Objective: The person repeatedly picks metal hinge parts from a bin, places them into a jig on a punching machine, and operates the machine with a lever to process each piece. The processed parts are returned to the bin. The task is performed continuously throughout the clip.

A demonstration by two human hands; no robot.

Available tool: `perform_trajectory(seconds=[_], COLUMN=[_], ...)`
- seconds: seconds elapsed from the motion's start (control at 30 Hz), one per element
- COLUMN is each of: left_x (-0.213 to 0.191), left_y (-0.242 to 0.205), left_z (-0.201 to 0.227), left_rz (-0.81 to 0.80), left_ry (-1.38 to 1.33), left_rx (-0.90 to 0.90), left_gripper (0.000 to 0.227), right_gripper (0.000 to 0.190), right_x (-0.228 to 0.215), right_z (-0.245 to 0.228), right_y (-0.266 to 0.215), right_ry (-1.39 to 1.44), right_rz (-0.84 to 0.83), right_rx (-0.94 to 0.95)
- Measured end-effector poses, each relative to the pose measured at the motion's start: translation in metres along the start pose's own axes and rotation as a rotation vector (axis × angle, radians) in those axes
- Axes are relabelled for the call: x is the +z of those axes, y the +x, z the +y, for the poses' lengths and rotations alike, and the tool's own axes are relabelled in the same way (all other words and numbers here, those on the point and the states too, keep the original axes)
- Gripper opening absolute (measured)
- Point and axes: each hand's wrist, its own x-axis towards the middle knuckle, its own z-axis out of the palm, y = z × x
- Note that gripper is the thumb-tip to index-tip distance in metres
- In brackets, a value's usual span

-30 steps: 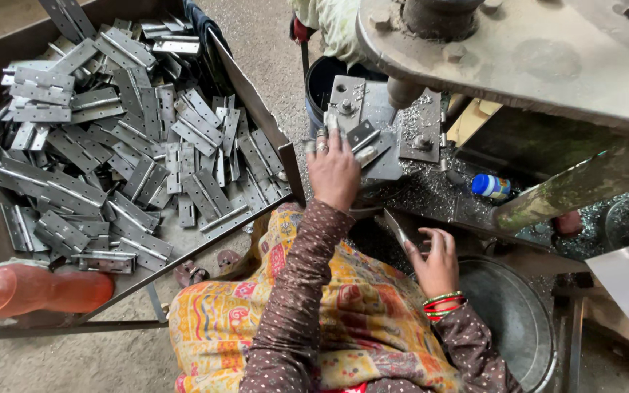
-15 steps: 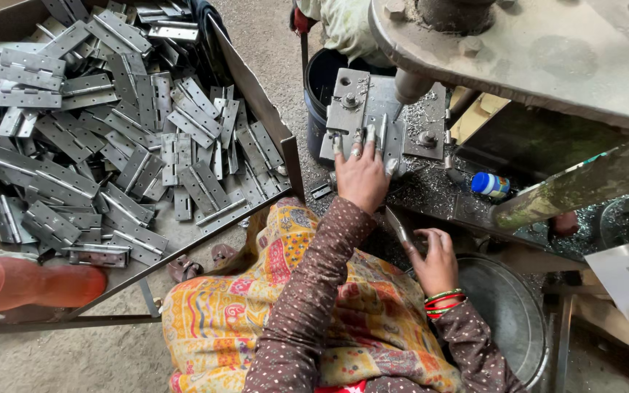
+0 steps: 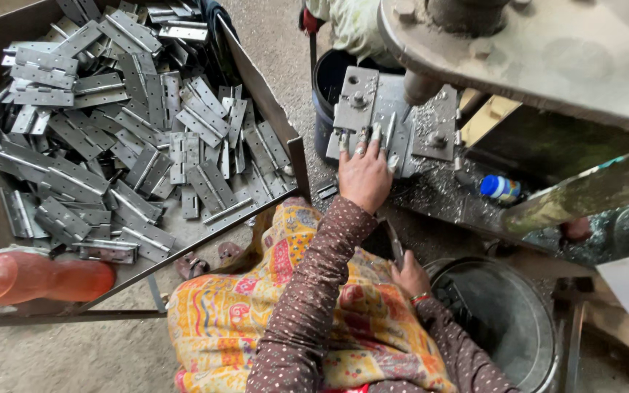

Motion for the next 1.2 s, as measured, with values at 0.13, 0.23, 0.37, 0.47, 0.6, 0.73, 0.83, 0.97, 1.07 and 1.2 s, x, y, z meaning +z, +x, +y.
perform_trajectory(seconds=[0.13, 0.23, 0.37, 0.47, 0.6, 0.73, 0.83, 0.97, 1.07, 1.2], left_x=[0.01, 0.023, 0.039, 0.039, 0.036, 0.029, 0.032, 0.049, 0.052, 0.047], left_y=[0.002, 0.013, 0.036, 0.043, 0.018, 0.012, 0.024, 0.042, 0.051, 0.031], left_z=[0.002, 0.002, 0.006, 0.005, 0.001, 0.002, 0.002, 0.004, 0.003, -0.002], left_rz=[0.04, 0.029, -0.084, -0.055, 0.014, 0.047, -0.006, -0.05, 0.037, 0.138], left_ry=[0.045, 0.159, 0.17, 0.199, 0.162, 0.164, 0.138, 0.085, 0.083, 0.07], left_rx=[0.022, 0.022, -0.014, -0.001, 0.001, 0.043, 0.027, 0.01, 0.019, 0.031], left_gripper=[0.04, 0.038, 0.038, 0.037, 0.034, 0.035, 0.031, 0.03, 0.033, 0.031], right_gripper=[0.081, 0.068, 0.057, 0.054, 0.054, 0.072, 0.06, 0.058, 0.062, 0.054], right_x=[-0.032, -0.079, -0.079, -0.037, 0.004, -0.035, -0.083, -0.082, -0.038, -0.01], right_z=[0.004, 0.001, -0.006, -0.007, 0.0, -0.001, -0.006, -0.009, -0.009, -0.006], right_y=[0.005, 0.006, -0.003, -0.003, -0.004, 0.004, 0.008, -0.004, -0.006, -0.008], right_ry=[-0.037, 0.002, 0.098, 0.126, -0.002, 0.08, -0.057, 0.066, 0.056, -0.021], right_rz=[-0.189, -0.194, -0.185, -0.099, -0.056, -0.076, -0.227, -0.197, -0.072, -0.036], right_rx=[0.17, 0.039, 0.109, 0.12, 0.071, 0.094, 0.088, 0.135, 0.14, 0.103])
